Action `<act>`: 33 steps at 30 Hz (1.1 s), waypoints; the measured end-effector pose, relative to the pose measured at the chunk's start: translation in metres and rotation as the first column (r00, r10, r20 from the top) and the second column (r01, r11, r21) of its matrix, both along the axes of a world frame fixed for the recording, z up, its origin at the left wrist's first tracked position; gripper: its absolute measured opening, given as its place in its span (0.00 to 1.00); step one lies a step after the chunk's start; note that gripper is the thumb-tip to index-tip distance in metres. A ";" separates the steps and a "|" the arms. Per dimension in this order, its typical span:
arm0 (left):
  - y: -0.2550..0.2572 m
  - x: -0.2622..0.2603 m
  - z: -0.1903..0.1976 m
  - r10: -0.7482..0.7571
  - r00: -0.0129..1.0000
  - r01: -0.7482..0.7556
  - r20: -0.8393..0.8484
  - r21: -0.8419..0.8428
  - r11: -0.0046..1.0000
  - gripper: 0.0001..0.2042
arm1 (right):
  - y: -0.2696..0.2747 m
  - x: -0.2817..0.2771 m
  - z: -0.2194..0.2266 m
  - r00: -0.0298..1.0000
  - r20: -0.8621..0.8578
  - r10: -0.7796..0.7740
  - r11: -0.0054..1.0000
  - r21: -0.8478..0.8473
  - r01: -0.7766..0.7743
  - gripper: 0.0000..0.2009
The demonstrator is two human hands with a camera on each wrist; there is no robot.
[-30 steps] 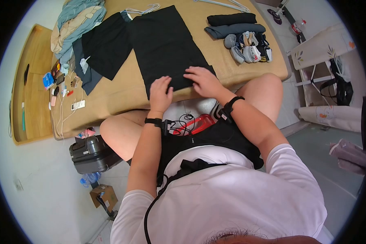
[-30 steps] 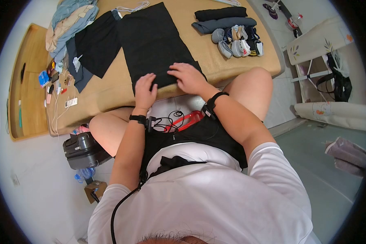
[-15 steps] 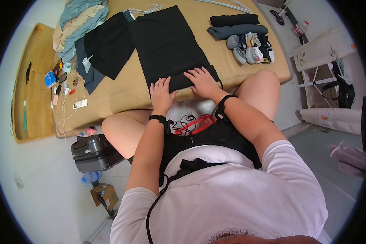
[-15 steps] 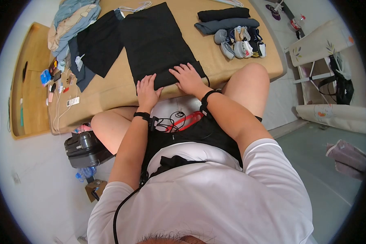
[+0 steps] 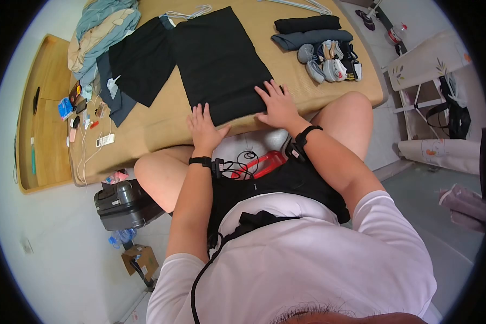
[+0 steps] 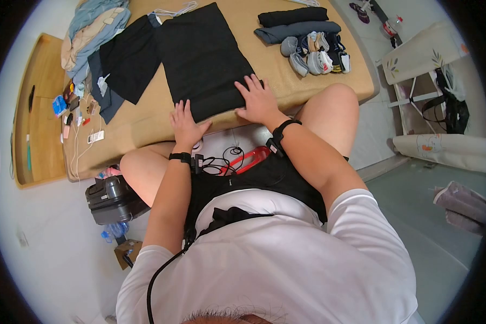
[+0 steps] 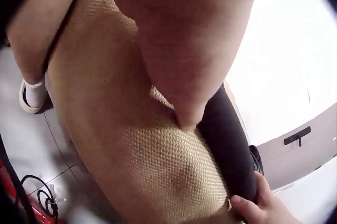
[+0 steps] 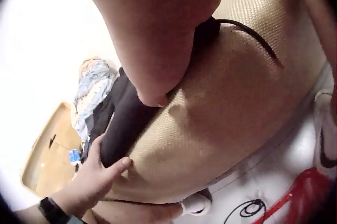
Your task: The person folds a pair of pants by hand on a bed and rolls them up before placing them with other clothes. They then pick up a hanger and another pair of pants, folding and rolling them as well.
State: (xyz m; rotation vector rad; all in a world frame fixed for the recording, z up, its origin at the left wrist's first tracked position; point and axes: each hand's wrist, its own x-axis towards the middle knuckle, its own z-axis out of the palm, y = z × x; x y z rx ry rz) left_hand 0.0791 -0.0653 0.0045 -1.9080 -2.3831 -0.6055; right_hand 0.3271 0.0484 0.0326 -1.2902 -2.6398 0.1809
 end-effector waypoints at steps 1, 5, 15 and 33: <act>-0.001 0.005 0.006 -0.055 0.998 0.055 -0.016 0.021 0.998 0.36 | -0.003 -0.001 0.001 0.992 -0.091 0.090 0.995 0.041 -0.087 0.35; 0.026 0.020 0.004 -0.191 0.978 0.201 -0.080 0.136 0.970 0.29 | -0.002 -0.027 -0.016 0.953 -0.150 0.264 0.964 0.076 -0.255 0.33; 0.028 0.016 -0.031 -0.129 0.988 0.138 -0.080 0.119 0.983 0.20 | -0.005 -0.045 -0.027 0.962 -0.010 0.271 0.962 -0.004 -0.271 0.32; 0.000 -0.017 -0.020 -0.096 0.931 0.090 0.353 0.032 0.995 0.31 | 0.017 0.020 -0.025 0.961 -0.188 0.200 0.977 -0.038 -0.211 0.37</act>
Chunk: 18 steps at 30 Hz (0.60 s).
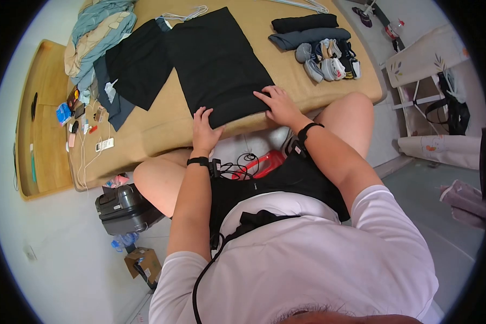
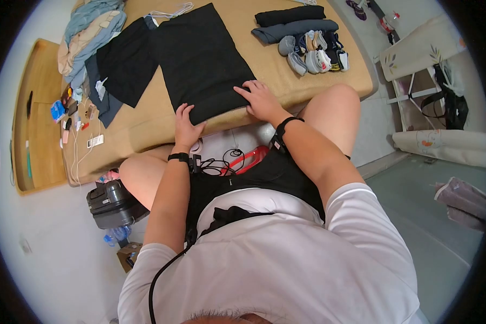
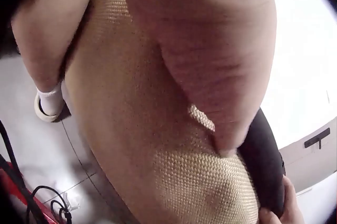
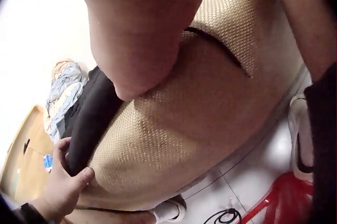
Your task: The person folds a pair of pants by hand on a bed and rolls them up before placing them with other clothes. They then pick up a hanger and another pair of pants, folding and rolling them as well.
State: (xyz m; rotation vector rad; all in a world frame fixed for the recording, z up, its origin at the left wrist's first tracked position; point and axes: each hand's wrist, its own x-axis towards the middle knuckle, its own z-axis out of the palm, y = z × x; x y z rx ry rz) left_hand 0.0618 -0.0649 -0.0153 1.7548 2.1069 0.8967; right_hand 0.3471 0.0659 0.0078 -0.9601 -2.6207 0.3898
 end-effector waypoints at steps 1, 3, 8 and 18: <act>-0.002 -0.003 -0.004 0.002 1.000 -0.002 0.001 0.004 1.000 0.31 | 0.000 0.002 0.001 1.000 0.001 0.002 1.000 0.004 -0.002 0.37; -0.004 -0.012 -0.011 -0.038 0.999 0.039 -0.011 0.035 0.999 0.30 | 0.001 0.006 0.002 0.999 -0.047 0.020 0.999 -0.029 -0.021 0.33; -0.009 -0.022 -0.015 0.010 0.987 -0.015 0.159 0.033 0.999 0.27 | 0.003 0.018 -0.005 0.985 -0.140 -0.099 0.986 -0.149 0.077 0.24; -0.010 -0.027 -0.009 0.274 0.872 -0.284 0.406 -0.037 0.958 0.17 | 0.015 0.019 -0.012 0.914 -0.147 -0.377 0.797 -0.554 0.240 0.17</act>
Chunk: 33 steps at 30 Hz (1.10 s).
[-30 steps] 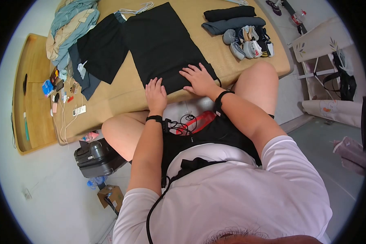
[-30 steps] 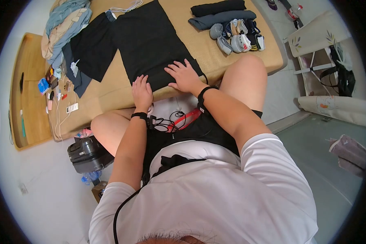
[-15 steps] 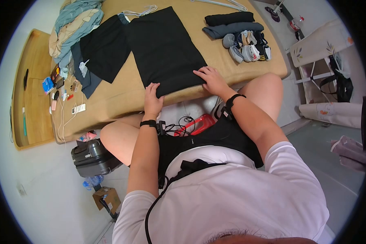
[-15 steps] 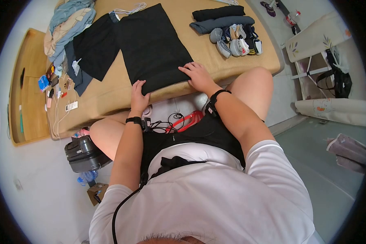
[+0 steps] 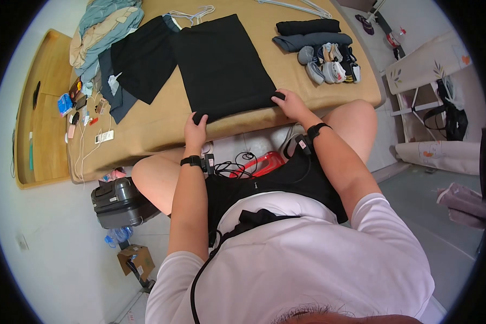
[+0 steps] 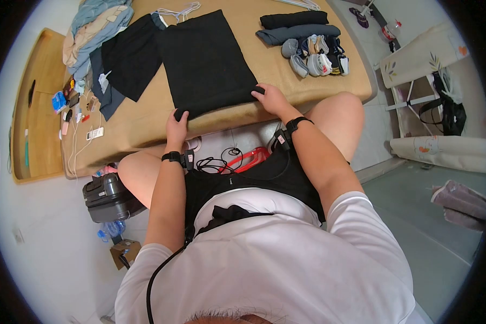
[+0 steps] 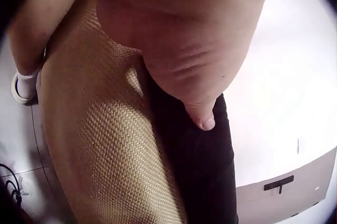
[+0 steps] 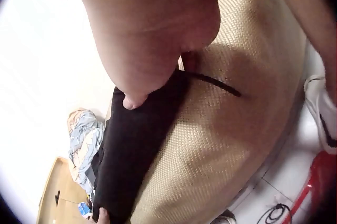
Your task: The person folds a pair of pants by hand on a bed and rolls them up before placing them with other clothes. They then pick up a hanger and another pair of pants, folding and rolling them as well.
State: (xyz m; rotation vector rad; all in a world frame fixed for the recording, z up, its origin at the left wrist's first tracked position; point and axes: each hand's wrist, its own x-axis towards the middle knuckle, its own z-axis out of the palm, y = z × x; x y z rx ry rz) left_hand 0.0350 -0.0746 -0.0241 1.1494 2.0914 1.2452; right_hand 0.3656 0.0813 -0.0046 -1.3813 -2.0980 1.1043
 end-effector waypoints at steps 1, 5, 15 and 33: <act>0.000 -0.002 -0.006 0.000 1.000 0.000 0.001 0.000 1.000 0.17 | -0.001 -0.001 0.003 0.999 0.012 -0.039 0.999 -0.032 0.039 0.18; 0.004 -0.006 -0.015 0.041 0.984 -0.053 -0.174 -0.068 0.996 0.14 | 0.002 -0.005 -0.007 0.993 -0.009 -0.118 0.992 0.032 0.118 0.21; 0.006 0.001 -0.023 0.122 0.847 -0.241 -0.518 -0.169 0.956 0.20 | 0.006 -0.015 -0.009 0.959 0.187 -0.212 0.955 0.247 0.163 0.17; 0.003 -0.002 -0.015 0.238 0.788 -0.224 -0.568 0.096 0.970 0.17 | 0.017 -0.025 0.002 0.941 0.102 -0.322 0.809 0.546 0.218 0.12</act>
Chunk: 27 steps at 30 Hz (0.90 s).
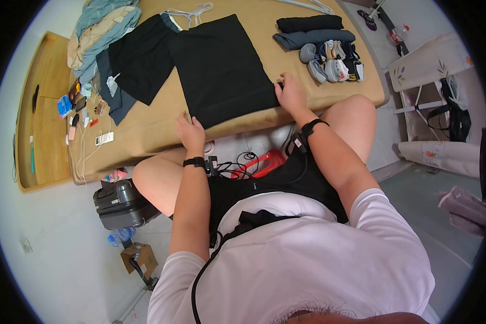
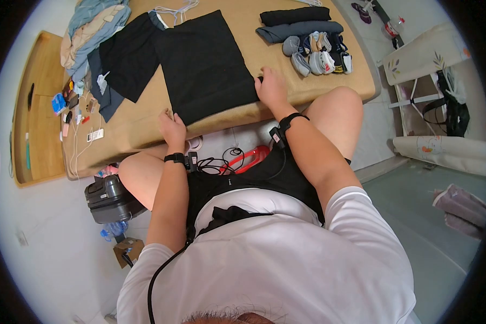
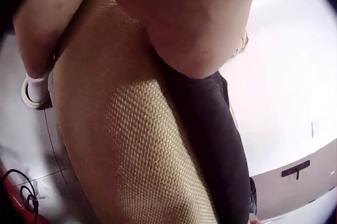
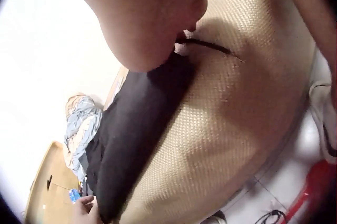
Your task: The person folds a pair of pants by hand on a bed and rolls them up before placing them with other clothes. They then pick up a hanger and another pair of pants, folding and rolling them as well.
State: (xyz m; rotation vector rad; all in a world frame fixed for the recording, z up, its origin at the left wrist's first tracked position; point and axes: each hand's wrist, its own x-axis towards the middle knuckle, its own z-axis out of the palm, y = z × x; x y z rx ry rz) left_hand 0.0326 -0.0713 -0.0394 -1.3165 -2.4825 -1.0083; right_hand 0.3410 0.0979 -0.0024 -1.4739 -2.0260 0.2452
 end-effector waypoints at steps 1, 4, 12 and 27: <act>0.000 0.002 0.010 0.001 1.000 -0.001 0.001 -0.001 1.000 0.17 | 0.000 0.000 0.007 1.000 0.001 0.001 1.000 -0.001 -0.001 0.12; 0.001 0.012 0.035 -0.181 0.979 0.180 -0.095 -0.013 0.984 0.19 | -0.003 -0.002 0.029 0.983 -0.048 0.179 0.980 0.098 -0.174 0.13; 0.001 0.019 0.028 -0.492 0.870 0.493 0.031 -0.114 0.863 0.27 | -0.031 -0.005 0.021 0.813 0.141 0.564 0.825 -0.129 -0.550 0.24; -0.002 -0.012 0.014 -0.222 0.868 0.267 0.444 -0.040 0.963 0.14 | 0.002 0.008 -0.002 0.909 -0.274 0.315 0.831 -0.383 -0.403 0.18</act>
